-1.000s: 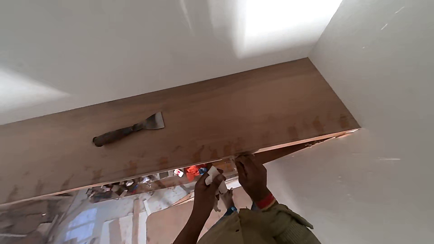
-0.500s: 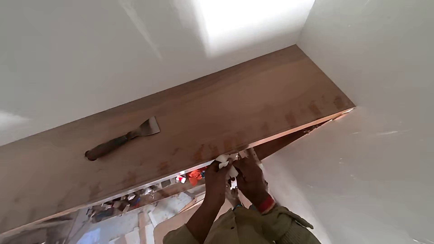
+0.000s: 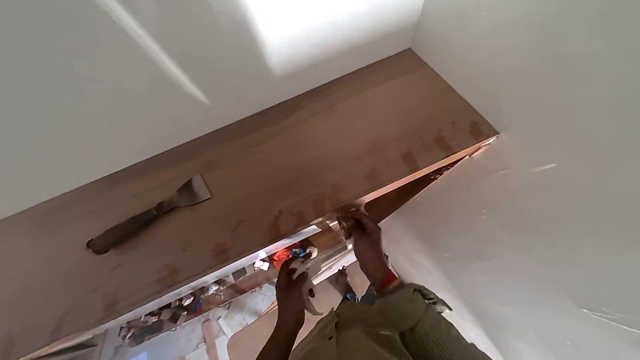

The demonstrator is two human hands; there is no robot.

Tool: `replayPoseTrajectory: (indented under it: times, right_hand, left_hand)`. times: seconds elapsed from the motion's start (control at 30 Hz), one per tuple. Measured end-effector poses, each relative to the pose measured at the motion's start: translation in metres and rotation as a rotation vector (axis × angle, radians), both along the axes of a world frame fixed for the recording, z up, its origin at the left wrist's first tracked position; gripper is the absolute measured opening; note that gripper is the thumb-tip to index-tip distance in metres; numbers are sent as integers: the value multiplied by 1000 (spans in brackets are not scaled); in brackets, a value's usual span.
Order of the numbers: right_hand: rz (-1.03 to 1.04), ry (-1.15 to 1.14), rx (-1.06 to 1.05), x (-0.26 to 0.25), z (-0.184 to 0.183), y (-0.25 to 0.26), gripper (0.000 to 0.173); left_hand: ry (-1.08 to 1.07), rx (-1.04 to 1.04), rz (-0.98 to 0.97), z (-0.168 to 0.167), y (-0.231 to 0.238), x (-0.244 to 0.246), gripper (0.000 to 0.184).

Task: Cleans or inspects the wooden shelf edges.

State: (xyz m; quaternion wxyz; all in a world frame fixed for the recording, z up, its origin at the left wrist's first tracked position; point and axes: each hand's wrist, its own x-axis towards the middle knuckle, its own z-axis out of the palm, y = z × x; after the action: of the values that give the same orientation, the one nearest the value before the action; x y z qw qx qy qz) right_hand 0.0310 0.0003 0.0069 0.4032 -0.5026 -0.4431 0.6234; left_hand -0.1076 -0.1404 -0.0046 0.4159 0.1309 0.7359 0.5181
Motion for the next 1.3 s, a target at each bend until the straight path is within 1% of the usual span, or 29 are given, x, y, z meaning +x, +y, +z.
replayPoseTrajectory:
  times: [0.1,0.2,0.27,0.33,0.43,0.5,0.53,0.57,0.6,0.67,0.73,0.8,0.9,1.0,1.07,1.17,1.3]
  right_hand:
    - [28,95,-64,-9,18,5,21]
    - [-23,208,-111,-11,32,0,27]
    - [-38,285,-120,-13,28,0,28]
    - [-25,337,-96,-14,22,2,27]
    - [21,446,-120,-13,18,6,29]
    - [44,520,-125,-12,11,10,29]
    - [56,519,-124,-11,10,12,28]
    - [50,481,-118,-10,12,12,28]
    - [29,388,-109,-8,15,9,28]
    - [-47,115,-77,-5,26,0,26]
    - [-102,-91,80,-5,37,-8,13]
    - [-89,-180,298,-6,43,-14,11]
    - [-126,-232,577,-15,46,-13,16]
    - [-236,-265,815,-24,31,-12,17]
    - [-287,-328,913,-27,20,-13,16]
    - [-306,-366,974,-28,6,-12,15]
    - [-378,-301,873,-35,4,-13,12]
  left_hand:
    - [-76,128,-25,9,-4,-3,30]
    - [-202,203,-42,18,-7,-7,30]
    - [-279,217,-37,21,-12,-7,33]
    - [-301,228,-58,22,-13,-7,32]
    - [-328,238,-172,23,-15,-8,28]
    - [-330,246,-243,24,-13,-8,30]
    - [-321,264,-277,23,-12,-9,31]
    - [-307,291,-309,22,-12,-10,32]
    - [-288,327,-337,19,-12,-10,34]
    - [-238,391,-370,16,-14,-12,31]
    - [-210,411,-372,17,-13,-15,26]
    - [-240,402,-324,19,-15,-14,23]
    - [-315,419,-247,24,-11,-11,19]
    - [-366,427,-243,31,-7,-10,18]
    - [-392,454,-259,32,-7,-12,16]
    - [-380,470,-276,34,-9,-15,16]
    - [-332,425,-247,41,-13,-17,16]
